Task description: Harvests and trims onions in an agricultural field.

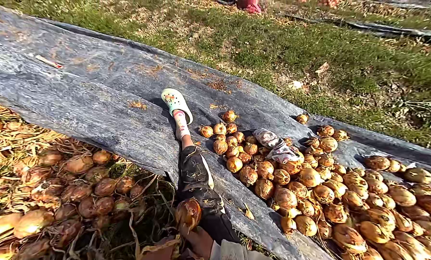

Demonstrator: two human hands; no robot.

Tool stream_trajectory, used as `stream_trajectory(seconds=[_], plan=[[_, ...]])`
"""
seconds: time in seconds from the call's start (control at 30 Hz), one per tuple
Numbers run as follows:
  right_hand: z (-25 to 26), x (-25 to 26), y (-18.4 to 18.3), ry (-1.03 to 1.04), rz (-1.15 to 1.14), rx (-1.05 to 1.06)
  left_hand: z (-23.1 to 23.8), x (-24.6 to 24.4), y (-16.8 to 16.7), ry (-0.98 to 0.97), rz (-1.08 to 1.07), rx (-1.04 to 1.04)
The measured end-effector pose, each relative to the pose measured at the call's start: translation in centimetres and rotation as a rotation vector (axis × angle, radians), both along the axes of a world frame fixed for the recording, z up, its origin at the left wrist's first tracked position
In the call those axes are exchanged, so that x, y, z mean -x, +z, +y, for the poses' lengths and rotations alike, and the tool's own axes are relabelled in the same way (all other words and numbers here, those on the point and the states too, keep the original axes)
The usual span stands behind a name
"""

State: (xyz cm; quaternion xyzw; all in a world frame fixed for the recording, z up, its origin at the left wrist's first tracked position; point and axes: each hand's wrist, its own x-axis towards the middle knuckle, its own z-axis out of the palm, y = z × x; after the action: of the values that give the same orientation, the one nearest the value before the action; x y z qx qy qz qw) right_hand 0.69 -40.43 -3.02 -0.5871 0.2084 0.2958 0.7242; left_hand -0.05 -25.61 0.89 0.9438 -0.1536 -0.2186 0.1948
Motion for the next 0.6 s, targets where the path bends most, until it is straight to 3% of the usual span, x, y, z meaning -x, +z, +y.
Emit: stream_trajectory(seconds=[0.07,0.13,0.17,0.2,0.27,0.33,0.4,0.47,0.6], plan=[[-1.5,-1.3,0.3,-0.09,-0.267,0.128,-1.3,-3.0,0.1,-0.025,-0.141,0.135],[-3.4,-3.1,0.6,-0.254,-0.496,0.214,-3.6,-6.3,-0.2,-0.03,-0.415,0.298],[-4.5,-4.0,1.1,-0.315,-0.575,0.271,-4.8,-8.0,0.7,-0.018,-0.416,0.308],[-5.3,-4.7,2.0,-0.361,-0.626,0.352,-5.7,-9.5,2.0,0.023,-0.336,0.302],[-6.9,-5.9,2.9,-0.36,-0.677,0.506,-6.4,-11.7,2.2,0.073,-0.498,0.406],[-7.8,-6.0,3.3,-0.272,-0.641,0.532,-5.4,-12.3,1.6,0.122,-0.549,0.483],[-8.3,-5.7,2.8,-0.251,-0.584,0.443,-2.9,-11.7,0.6,0.206,-0.444,0.494],[-8.4,-5.0,2.0,-0.274,-0.519,0.342,1.3,-9.8,-0.5,0.295,-0.159,0.42],[-7.1,-3.9,1.1,-0.212,-0.435,0.251,11.7,-0.7,-2.8,0.172,0.346,-0.04]])
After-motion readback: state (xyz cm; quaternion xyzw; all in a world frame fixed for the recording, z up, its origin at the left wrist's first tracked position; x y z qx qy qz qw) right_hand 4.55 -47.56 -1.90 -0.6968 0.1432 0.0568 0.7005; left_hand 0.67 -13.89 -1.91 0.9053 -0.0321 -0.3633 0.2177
